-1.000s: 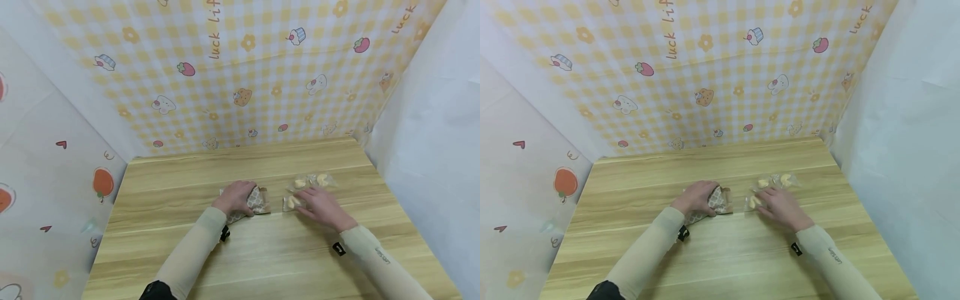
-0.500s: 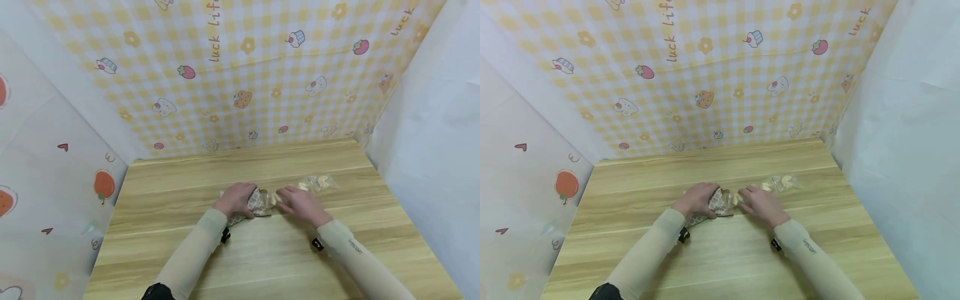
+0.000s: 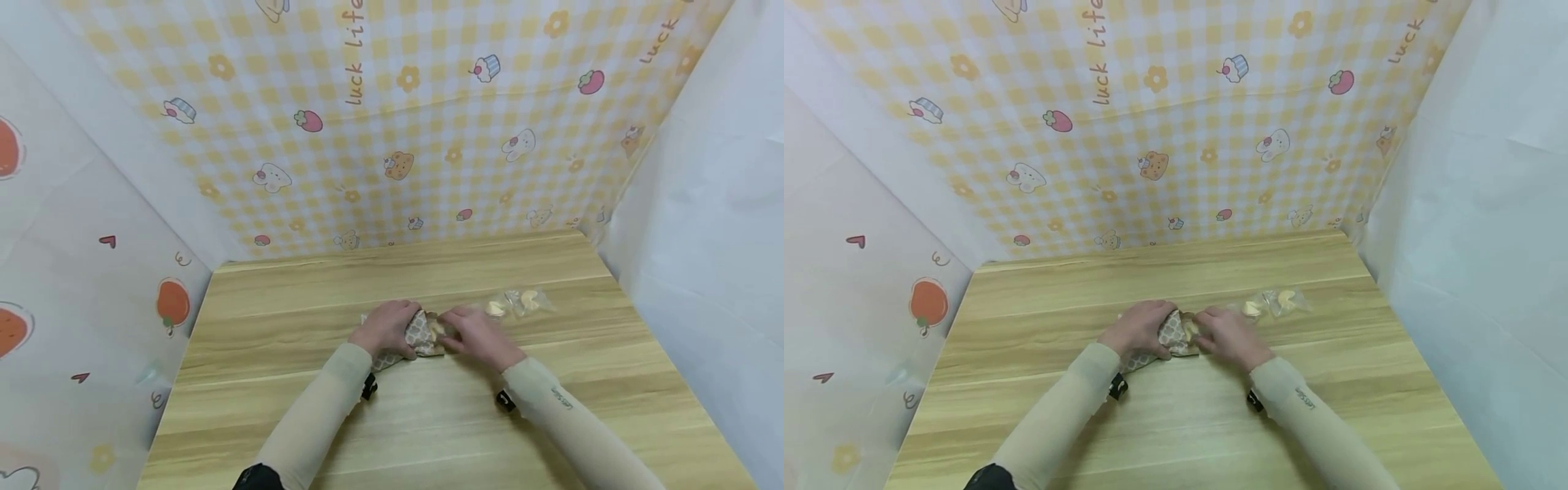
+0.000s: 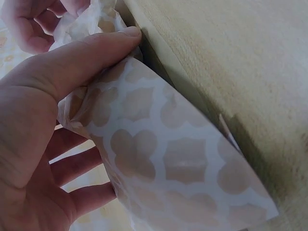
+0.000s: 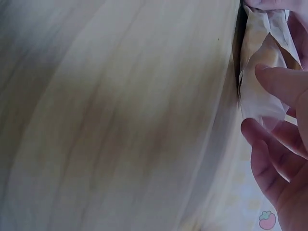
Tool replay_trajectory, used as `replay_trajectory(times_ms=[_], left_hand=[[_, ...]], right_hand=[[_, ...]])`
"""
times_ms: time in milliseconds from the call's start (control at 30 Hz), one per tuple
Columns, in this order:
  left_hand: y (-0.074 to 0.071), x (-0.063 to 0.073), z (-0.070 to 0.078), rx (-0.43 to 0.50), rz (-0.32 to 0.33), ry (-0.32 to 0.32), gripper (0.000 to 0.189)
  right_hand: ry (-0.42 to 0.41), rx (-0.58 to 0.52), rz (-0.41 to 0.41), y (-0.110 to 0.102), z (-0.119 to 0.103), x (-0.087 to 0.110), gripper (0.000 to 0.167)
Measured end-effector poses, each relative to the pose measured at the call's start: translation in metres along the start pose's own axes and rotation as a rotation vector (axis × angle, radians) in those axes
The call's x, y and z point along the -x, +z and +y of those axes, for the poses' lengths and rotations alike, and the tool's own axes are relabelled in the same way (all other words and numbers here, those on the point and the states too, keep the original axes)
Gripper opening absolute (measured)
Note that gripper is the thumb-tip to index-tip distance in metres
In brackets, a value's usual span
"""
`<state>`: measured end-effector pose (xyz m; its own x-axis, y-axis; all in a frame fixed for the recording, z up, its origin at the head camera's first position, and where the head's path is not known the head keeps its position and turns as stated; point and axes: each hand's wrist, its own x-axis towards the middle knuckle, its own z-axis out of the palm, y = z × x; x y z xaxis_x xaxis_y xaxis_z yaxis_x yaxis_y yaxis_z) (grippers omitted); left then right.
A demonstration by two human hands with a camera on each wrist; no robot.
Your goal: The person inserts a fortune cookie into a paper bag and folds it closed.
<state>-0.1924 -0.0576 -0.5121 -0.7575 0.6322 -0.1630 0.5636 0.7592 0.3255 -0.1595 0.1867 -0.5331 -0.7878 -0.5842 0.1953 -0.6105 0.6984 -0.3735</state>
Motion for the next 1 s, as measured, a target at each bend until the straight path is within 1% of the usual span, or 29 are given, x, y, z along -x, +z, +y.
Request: replay_trajectory(times_ms=[67, 233, 367, 433, 533, 633, 833, 900, 1000], left_hand=[[0.000, 0.001, 0.001, 0.000, -0.004, -0.002, 0.089], [0.001, 0.002, 0.002, -0.001, -0.014, -0.009, 0.089], [0.002, 0.004, 0.002, 0.004, -0.019, -0.010, 0.087], [0.002, 0.004, 0.002, 0.003, -0.015, -0.006, 0.087], [0.003, 0.005, 0.002, 0.000, -0.013, -0.005, 0.087], [0.002, 0.006, 0.002, -0.008, -0.009, -0.005, 0.087], [0.002, 0.006, 0.002, -0.012, -0.002, -0.002, 0.085], [0.002, 0.006, 0.002, -0.012, -0.002, -0.004, 0.084], [0.002, 0.006, 0.002, -0.014, -0.003, -0.005, 0.083]], right_hand=[[0.001, -0.041, -0.013, 0.002, -0.001, -0.001, 0.042], [0.017, -0.185, -0.055, 0.006, -0.002, -0.004, 0.050], [0.062, -0.292, -0.067, 0.008, -0.002, -0.006, 0.048], [0.084, -0.327, -0.064, 0.008, -0.003, -0.008, 0.045], [0.100, -0.320, -0.052, 0.009, -0.004, -0.010, 0.040], [0.108, -0.278, -0.032, 0.009, -0.006, -0.012, 0.036], [0.095, -0.230, -0.007, 0.011, -0.009, -0.016, 0.035], [0.079, -0.243, -0.008, 0.013, -0.008, -0.017, 0.035], [0.047, -0.307, -0.019, 0.015, -0.007, -0.019, 0.031]])
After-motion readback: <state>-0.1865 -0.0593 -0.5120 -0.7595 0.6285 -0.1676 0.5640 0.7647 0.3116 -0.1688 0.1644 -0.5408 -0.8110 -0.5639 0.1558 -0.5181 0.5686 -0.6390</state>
